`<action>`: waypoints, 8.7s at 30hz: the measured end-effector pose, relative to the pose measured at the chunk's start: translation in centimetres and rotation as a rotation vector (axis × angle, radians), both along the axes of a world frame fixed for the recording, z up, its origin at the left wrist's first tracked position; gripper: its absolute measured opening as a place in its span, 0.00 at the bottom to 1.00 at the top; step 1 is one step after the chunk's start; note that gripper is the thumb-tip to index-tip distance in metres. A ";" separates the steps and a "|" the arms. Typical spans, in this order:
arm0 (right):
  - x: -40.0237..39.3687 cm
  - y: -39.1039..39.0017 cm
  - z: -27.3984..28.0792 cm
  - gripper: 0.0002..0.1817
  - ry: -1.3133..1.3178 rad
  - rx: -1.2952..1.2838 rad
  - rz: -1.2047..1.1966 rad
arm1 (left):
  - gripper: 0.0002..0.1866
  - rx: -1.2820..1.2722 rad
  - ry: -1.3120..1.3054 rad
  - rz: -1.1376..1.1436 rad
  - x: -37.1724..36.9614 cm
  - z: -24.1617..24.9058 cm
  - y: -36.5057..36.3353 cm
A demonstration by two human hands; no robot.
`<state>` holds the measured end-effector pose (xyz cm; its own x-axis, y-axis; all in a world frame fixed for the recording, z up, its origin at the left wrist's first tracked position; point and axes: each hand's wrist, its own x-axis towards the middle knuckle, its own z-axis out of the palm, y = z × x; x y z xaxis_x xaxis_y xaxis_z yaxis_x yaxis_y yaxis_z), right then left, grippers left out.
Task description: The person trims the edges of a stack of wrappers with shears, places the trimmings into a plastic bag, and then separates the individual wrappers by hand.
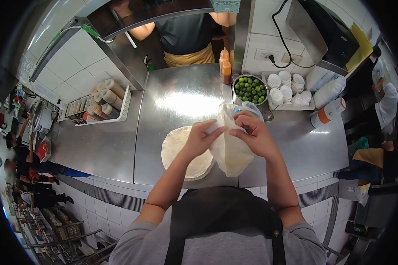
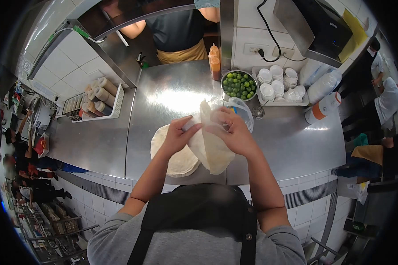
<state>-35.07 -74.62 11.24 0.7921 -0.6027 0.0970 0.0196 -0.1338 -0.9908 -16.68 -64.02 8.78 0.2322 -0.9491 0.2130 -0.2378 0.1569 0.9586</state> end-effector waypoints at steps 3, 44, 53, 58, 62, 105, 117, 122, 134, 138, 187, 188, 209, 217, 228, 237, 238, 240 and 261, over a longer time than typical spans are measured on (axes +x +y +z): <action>-0.4 0.6 -0.3 0.06 -0.098 0.124 -0.051 | 0.10 0.113 0.005 0.041 0.8 -0.4 0.7; 0.4 2.0 -0.5 0.12 0.251 -0.173 0.023 | 0.11 0.060 -0.196 -0.091 0.7 -0.3 1.5; 0.2 2.0 0.2 0.06 0.204 -0.192 -0.087 | 0.12 0.065 -0.144 0.052 0.9 -0.9 1.6; 0.8 2.6 0.9 0.08 0.237 -0.328 -0.104 | 0.17 -0.086 -0.198 -0.019 0.5 0.3 1.0; 1.2 2.9 1.5 0.09 0.241 -0.403 -0.070 | 0.22 -0.008 -0.236 0.015 0.4 -0.1 0.7; 2.3 2.3 0.1 0.07 0.136 -0.252 -0.068 | 0.08 -0.058 -0.077 0.278 0.8 -1.4 0.5; 0.5 0.8 -1.0 0.09 -0.073 0.246 -0.052 | 0.15 -0.113 -0.181 0.227 2.0 -0.4 1.5; 0.1 0.7 -1.2 0.09 -0.105 0.254 -0.087 | 0.12 -0.112 -0.134 0.283 1.8 -0.8 1.1; 0.3 2.0 1.6 0.10 0.183 -0.109 -0.149 | 0.13 -0.235 -0.248 0.356 -2.0 0.7 0.8; 1.2 1.9 0.7 0.12 0.316 -0.394 -0.219 | 0.15 -0.257 -0.275 0.275 -2.8 0.6 0.9; -4.3 -0.5 -1.9 0.15 -0.052 0.368 -0.092 | 0.10 -0.042 0.449 -0.034 -0.9 -0.7 0.7; -4.1 -0.1 -1.1 0.15 -0.049 0.373 -0.094 | 0.10 -0.071 0.354 -0.002 -1.7 -0.2 0.8; -0.9 1.2 0.7 0.08 0.177 -0.140 -0.017 | 0.18 -0.227 -0.146 0.008 -0.4 -1.4 -0.5; -1.6 0.4 -0.4 0.09 0.154 -0.226 0.066 | 0.22 0.075 -0.075 -0.079 -0.5 -1.1 -0.4; -2.4 -0.4 -1.2 0.05 0.133 0.005 -0.233 | 0.24 0.018 0.002 0.190 1.3 -2.1 0.4; -1.6 0.6 1.4 0.05 0.191 -0.155 -0.047 | 0.15 0.000 0.360 -0.066 1.5 -2.2 0.1; -1.5 0.7 1.4 0.06 0.171 -0.198 -0.019 | 0.18 0.103 0.405 -0.098 1.4 -2.0 0.1; -1.6 0.7 0.7 0.06 0.179 -0.228 0.017 | 0.19 0.206 0.481 -0.074 0.8 -3.0 -0.1; -2.8 -0.7 0.9 0.06 0.134 -0.007 -0.160 | 0.10 0.003 0.289 0.139 1.0 -4.1 0.7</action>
<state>-37.87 -75.31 12.10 0.6925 -0.7215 0.0014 -0.1346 -0.1311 -0.9822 -15.70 -63.30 4.63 0.4103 -0.9045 0.1167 0.0257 0.1394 0.9899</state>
